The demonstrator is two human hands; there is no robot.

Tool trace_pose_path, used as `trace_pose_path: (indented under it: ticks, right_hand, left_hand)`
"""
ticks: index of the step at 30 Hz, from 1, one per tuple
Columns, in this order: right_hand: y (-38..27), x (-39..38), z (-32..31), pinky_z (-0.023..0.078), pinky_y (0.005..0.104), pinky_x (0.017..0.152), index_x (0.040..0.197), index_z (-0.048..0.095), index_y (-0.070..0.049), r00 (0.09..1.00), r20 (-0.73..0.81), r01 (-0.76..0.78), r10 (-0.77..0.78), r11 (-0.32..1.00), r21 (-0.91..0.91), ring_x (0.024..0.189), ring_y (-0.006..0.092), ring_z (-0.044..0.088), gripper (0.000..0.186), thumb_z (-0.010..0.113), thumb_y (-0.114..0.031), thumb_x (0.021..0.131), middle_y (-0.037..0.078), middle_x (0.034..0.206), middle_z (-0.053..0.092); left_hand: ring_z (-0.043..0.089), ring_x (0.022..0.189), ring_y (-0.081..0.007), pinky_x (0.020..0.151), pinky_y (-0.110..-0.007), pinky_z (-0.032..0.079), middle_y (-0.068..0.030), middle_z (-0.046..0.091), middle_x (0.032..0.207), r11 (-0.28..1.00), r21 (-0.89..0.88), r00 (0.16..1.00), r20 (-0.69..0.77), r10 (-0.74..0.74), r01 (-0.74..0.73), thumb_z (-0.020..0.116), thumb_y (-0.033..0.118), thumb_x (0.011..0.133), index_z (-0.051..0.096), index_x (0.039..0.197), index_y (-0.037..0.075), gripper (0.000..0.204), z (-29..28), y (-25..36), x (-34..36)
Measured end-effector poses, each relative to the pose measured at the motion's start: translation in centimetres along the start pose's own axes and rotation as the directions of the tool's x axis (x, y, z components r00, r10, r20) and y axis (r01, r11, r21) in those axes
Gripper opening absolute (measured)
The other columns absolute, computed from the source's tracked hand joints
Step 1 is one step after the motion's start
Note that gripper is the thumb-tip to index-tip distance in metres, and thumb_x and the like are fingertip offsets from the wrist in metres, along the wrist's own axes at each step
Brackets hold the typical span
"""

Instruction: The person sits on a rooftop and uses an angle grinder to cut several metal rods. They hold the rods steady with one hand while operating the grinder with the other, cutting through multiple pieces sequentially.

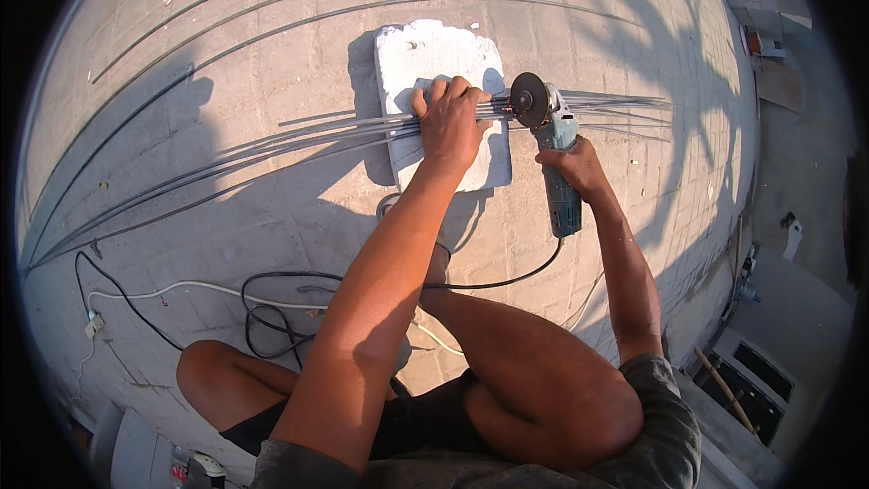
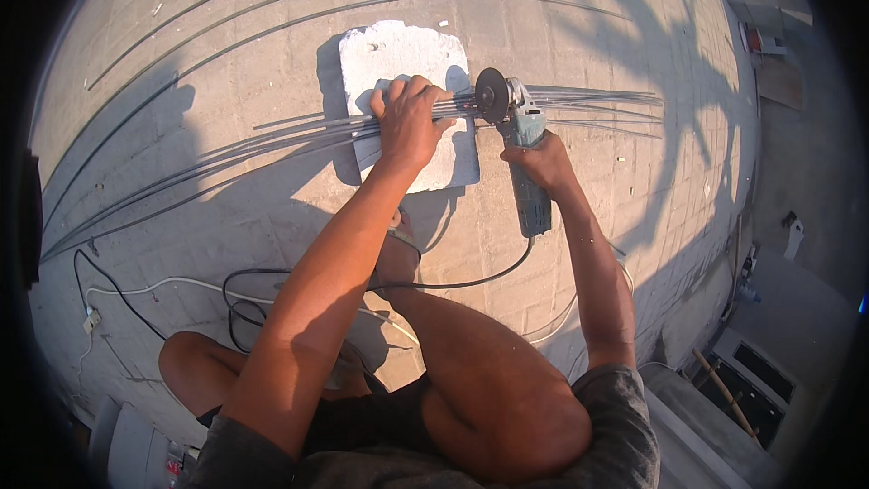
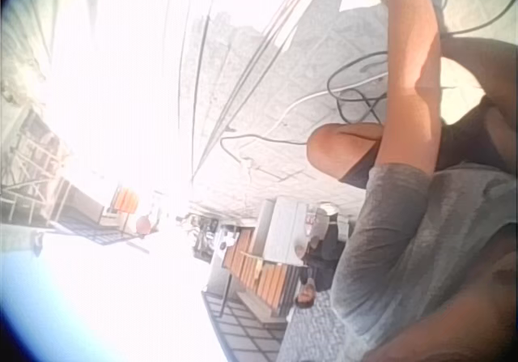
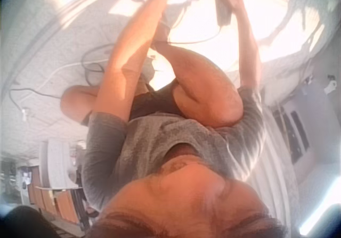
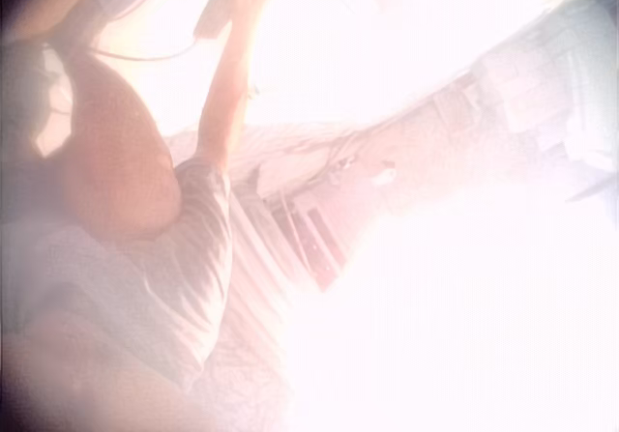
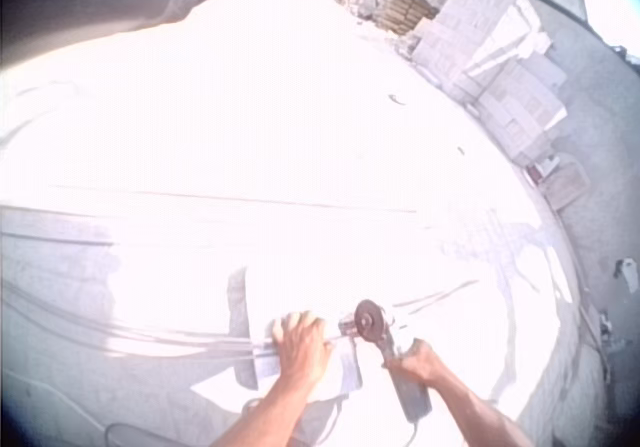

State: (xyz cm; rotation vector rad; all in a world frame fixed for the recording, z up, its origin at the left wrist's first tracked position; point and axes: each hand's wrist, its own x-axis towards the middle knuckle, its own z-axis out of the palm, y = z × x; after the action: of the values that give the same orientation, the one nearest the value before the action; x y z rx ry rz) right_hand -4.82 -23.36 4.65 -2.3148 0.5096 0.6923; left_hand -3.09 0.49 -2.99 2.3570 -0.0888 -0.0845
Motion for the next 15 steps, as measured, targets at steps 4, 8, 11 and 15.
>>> trace_pose_path:
  ticks: [4,8,11,15]
  right_hand:
    - [-0.58,-0.18,0.09,0.055,0.0393,0.077,0.107,0.072,0.005,0.999,-0.005,-0.042,0.042,0.999,-0.012,0.082,0.024,0.069,0.048,0.083,-0.027,0.073,0.014,0.094,0.073]
    - [-0.27,0.21,0.16,0.056,0.0376,0.071,0.104,0.07,0.005,1.0,-0.018,0.008,-0.008,1.0,0.004,0.077,0.0228,0.069,0.046,0.083,-0.026,0.073,0.013,0.091,0.072]
    - [-0.22,0.41,0.17,0.056,0.0372,0.07,0.103,0.07,0.005,1.0,-0.02,-0.001,0.002,1.0,0.009,0.076,0.0221,0.069,0.043,0.082,-0.025,0.075,0.012,0.09,0.072]
    - [0.06,0.54,-0.01,0.056,0.037,0.069,0.102,0.07,0.005,1.0,-0.008,0.002,-0.002,1.0,0.01,0.076,0.021,0.069,0.042,0.082,-0.025,0.075,0.012,0.089,0.072]
  left_hand:
    - [0.051,0.125,-0.021,0.116,-0.054,0.021,0.0027,0.063,0.124,1.0,0.004,1.0,0.002,-0.004,0.004,0.09,0.03,0.083,0.078,0.119,0.024,0.039,-0.02,-0.09,-0.06]
    - [0.051,0.125,-0.0213,0.115,-0.054,0.021,0.0025,0.063,0.124,1.0,0.0,1.0,0.002,-0.001,0.001,0.09,0.029,0.083,0.078,0.119,0.024,0.038,-0.02,-0.03,-0.05]
    - [0.051,0.125,-0.0213,0.115,-0.054,0.021,0.0025,0.063,0.123,1.0,-0.008,1.0,0.004,-0.007,0.007,0.09,0.029,0.083,0.078,0.118,0.024,0.038,-0.13,0.08,-0.07]
    - [0.051,0.125,-0.0214,0.115,-0.053,0.021,0.003,0.063,0.122,1.0,-0.004,1.0,-0.002,-0.006,0.006,0.091,0.03,0.082,0.078,0.116,0.024,0.037,-0.09,0.12,-0.01]
